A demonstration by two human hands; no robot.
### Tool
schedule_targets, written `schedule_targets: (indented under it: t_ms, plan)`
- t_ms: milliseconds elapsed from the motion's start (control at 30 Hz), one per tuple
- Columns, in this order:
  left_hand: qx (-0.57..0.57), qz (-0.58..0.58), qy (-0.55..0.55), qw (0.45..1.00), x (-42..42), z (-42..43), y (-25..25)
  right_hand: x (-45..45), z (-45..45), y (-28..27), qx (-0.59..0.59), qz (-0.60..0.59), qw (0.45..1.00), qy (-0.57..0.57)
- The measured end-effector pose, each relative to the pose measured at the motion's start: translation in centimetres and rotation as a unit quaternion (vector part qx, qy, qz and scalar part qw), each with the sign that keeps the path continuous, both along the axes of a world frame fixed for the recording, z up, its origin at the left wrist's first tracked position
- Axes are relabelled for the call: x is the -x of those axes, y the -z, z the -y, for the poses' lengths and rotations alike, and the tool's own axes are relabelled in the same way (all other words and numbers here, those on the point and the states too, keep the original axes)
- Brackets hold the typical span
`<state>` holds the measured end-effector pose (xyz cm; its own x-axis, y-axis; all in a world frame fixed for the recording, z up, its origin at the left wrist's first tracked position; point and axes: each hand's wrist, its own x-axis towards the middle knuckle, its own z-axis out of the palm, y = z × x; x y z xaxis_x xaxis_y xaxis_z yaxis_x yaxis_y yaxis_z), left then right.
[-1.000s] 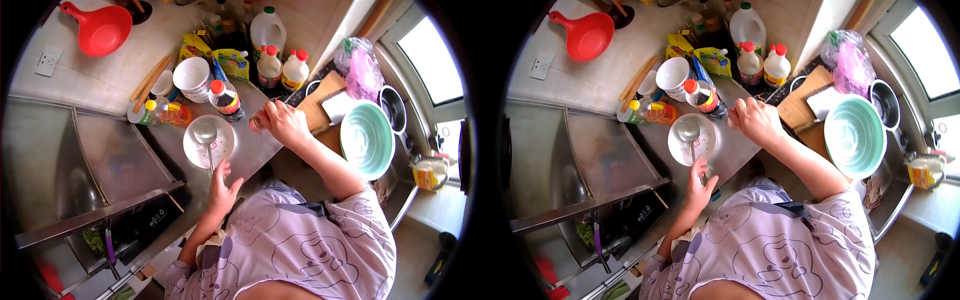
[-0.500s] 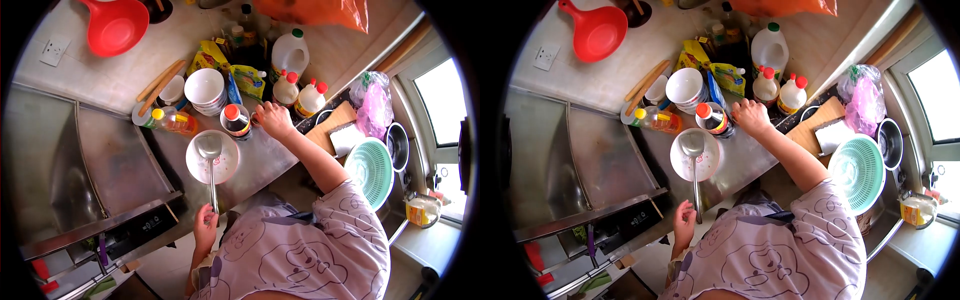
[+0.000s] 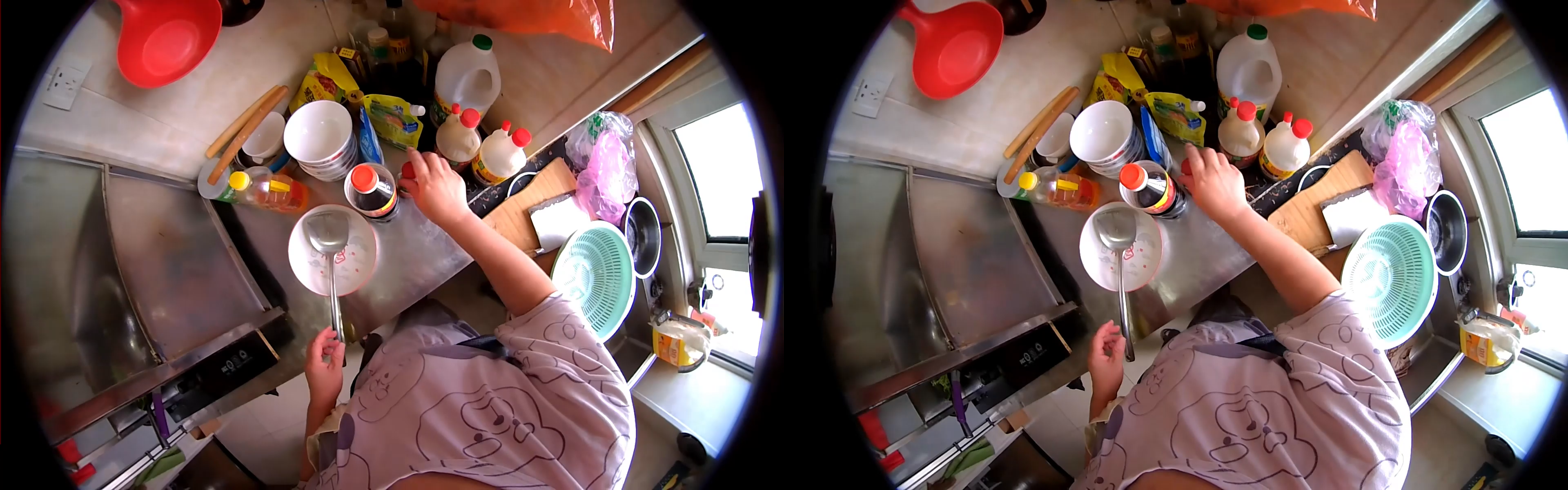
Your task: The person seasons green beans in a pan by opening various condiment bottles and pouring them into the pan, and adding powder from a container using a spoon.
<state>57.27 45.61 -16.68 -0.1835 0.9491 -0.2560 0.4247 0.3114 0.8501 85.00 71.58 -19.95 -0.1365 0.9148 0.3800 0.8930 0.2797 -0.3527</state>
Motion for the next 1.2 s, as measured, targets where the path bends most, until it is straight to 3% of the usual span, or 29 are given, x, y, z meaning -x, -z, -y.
schedule_targets:
  t_ms: [67, 100, 167, 233, 300, 533, 733, 867, 967, 1033, 1200]
  plan:
    - [-0.001, 0.006, -0.007, 1.000, 0.0, 0.1, 0.0, -0.2, 1.6, 0.6, -0.067, -0.118, 0.989, 0.056]
    - [-0.005, 0.011, -0.014, 1.000, 0.0, 0.2, 0.0, -0.4, 2.8, 1.0, 0.008, -0.200, 0.975, 0.097]
    - [-0.005, 0.013, -0.021, 1.000, -0.1, 0.3, -0.2, -1.6, 4.5, 3.6, 0.036, -0.370, 0.908, 0.191]
    - [-0.005, 0.014, -0.028, 0.999, -0.1, 0.4, -0.1, -4.0, 4.5, 6.5, -0.062, -0.348, 0.884, 0.307]
    - [-0.005, 0.023, -0.038, 0.999, -0.1, 0.6, 0.1, -6.8, 3.9, 6.9, -0.006, -0.295, 0.868, 0.400]
    - [0.002, 0.034, -0.025, 0.999, -0.6, 0.4, 0.0, -10.3, 0.4, 7.4, -0.042, -0.421, 0.865, 0.269]
    - [-0.003, 0.001, 0.003, 1.000, -1.1, 0.6, -0.8, -11.5, -0.1, 7.6, -0.068, -0.493, 0.832, 0.245]
    - [-0.024, 0.008, 0.015, 1.000, -0.3, 1.7, -1.2, -12.4, 2.8, 2.8, -0.055, -0.618, 0.749, 0.231]
    - [-0.041, 0.011, 0.022, 0.999, 0.4, 2.6, -1.6, -12.9, 6.9, -2.2, -0.021, -0.661, 0.741, 0.113]
    - [-0.052, 0.016, 0.021, 0.998, 0.9, 3.6, -1.7, -13.0, 9.5, -4.4, 0.026, -0.707, 0.705, 0.054]
    - [-0.088, 0.009, 0.031, 0.996, 3.5, 7.6, -2.4, -9.1, 15.7, -10.4, 0.056, -0.708, 0.697, -0.099]
